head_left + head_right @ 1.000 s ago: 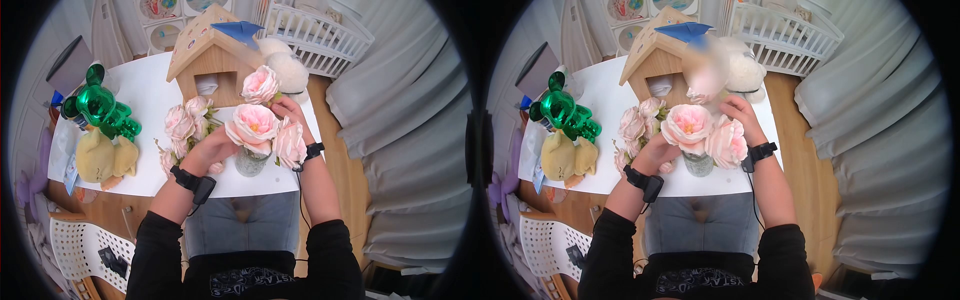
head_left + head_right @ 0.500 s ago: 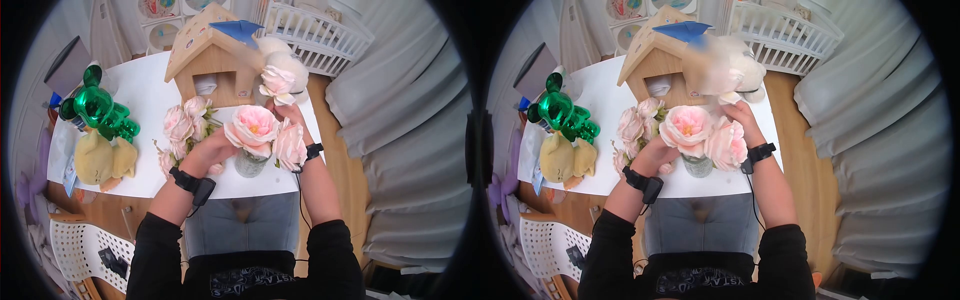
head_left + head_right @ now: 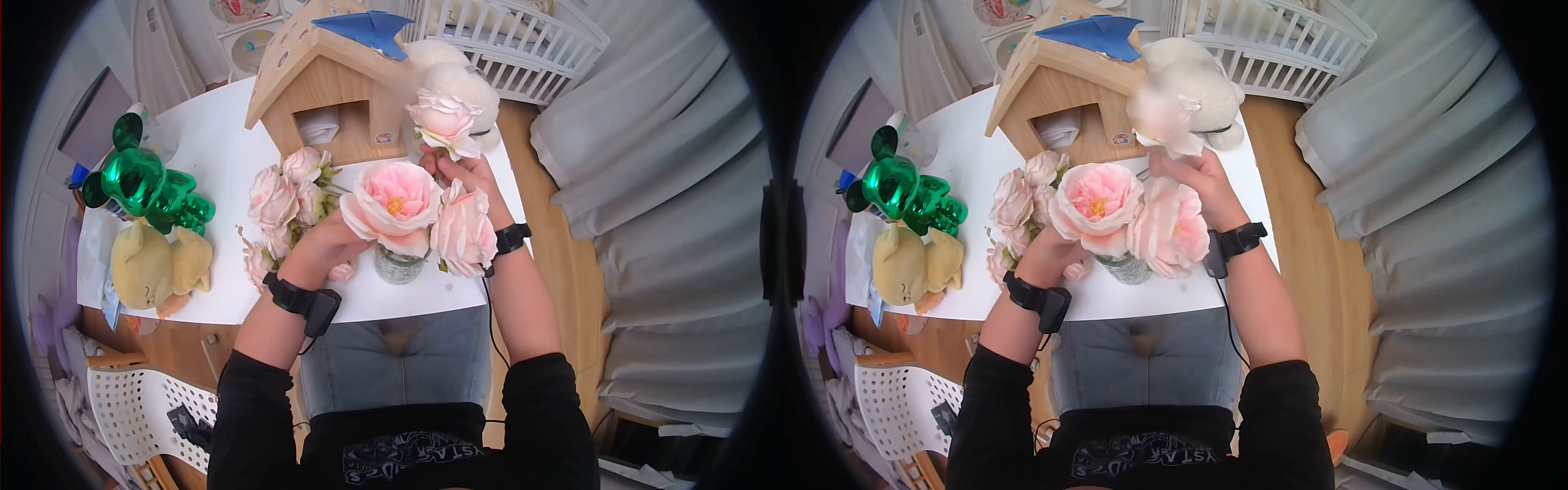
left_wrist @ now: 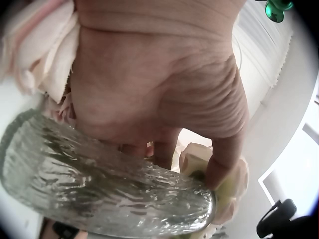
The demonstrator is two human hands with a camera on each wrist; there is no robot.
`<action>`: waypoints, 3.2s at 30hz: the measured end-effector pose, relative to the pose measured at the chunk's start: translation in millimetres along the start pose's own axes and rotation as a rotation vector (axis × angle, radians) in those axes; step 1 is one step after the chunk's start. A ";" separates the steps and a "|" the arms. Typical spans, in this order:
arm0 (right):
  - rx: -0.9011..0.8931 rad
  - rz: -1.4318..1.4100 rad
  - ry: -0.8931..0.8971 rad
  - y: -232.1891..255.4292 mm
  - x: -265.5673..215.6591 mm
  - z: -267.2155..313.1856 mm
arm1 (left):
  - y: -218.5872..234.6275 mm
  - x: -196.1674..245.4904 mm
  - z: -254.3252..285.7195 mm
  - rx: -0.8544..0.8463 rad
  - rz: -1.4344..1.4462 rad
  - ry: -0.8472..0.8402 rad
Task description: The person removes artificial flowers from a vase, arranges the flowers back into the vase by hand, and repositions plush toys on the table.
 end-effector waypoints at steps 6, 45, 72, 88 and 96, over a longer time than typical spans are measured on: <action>0.045 0.009 0.017 1.1 -7.6 4.9 | 20.3 -11.3 6.3 0.003 -0.104 0.034; 0.270 0.900 0.895 -112.7 -88.1 123.1 | 4.2 -4.9 -5.2 -0.085 -0.026 -0.068; -0.022 0.724 1.075 -117.6 -96.4 82.9 | 10.5 -12.2 -7.8 -0.108 -0.035 -0.037; 0.223 0.888 0.306 13.6 90.2 26.0 | 2.8 -4.1 -1.1 -0.009 -0.145 0.057; 0.141 0.780 0.262 -0.6 72.9 19.9 | -1.3 8.7 -3.7 -0.054 -0.412 0.062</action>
Point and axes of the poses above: each hand's wrist, its own z-axis away from the middle knuckle, its own y-axis out of the back of the hand, x = y × z, the point moved 2 cm from there along -z, towards the middle knuckle, and after that the axes turned 6 degrees about -z, right-handed, at the moved point
